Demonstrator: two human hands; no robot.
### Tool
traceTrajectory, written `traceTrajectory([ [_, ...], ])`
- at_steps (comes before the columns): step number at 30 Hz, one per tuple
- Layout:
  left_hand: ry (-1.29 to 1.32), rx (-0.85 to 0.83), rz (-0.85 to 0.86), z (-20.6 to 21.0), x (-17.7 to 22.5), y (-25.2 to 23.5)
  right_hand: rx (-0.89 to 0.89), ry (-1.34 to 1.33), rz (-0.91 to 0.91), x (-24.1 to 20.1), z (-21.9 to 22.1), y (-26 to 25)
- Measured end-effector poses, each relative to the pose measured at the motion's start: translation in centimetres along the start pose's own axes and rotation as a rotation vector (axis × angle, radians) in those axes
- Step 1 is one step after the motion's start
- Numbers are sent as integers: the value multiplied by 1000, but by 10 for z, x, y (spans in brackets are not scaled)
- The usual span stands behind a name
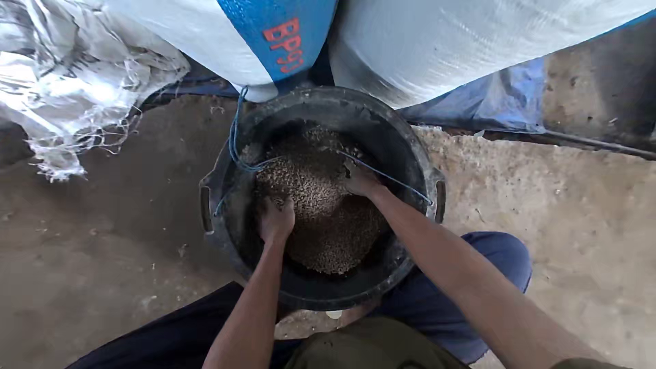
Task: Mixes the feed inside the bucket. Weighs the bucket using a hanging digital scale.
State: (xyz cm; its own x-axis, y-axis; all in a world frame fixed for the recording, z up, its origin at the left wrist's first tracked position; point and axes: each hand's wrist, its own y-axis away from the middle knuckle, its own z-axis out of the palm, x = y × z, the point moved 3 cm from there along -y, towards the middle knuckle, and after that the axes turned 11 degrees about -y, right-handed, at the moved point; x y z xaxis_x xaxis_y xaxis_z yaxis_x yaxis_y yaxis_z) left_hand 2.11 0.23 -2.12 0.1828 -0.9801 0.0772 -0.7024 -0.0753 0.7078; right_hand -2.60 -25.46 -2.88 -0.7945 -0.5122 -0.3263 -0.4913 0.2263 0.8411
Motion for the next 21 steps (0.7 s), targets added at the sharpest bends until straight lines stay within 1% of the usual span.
traceTrajectory([
  [2, 56, -106, -103, 25, -13, 15, 78, -3, -48, 16, 6, -13],
  [3, 108, -160, -152, 34, -14, 23, 89, -21, -31, 27, 11, -15],
  [4, 187, -216, -201, 44, -15, 31, 72, -56, 8, 38, 18, -13],
  [7, 556, -477, -357, 75, -24, 50, -44, -265, 186, 59, 42, 7],
  [9, 757, -577, -423, 92, -21, 64, -89, -388, 254, 57, 56, 27],
  [11, 908, -636, -456, 99, -12, 78, -128, -531, 294, 53, 67, 51],
  [14, 1044, -644, -433, 94, -5, 91, -109, -774, 338, 48, 86, 79],
  [17, 1036, -614, -418, 76, -1, 101, -210, -1111, 301, 39, 94, 82],
  [19, 1038, -542, -367, 53, 7, 98, -206, -1196, 153, 23, 78, 86],
  [20, 1016, -469, -319, 40, 12, 92, -167, -1202, 65, 15, 65, 88],
  [21, 950, -353, -256, 28, 14, 84, -114, -1191, 12, 8, 53, 87],
])
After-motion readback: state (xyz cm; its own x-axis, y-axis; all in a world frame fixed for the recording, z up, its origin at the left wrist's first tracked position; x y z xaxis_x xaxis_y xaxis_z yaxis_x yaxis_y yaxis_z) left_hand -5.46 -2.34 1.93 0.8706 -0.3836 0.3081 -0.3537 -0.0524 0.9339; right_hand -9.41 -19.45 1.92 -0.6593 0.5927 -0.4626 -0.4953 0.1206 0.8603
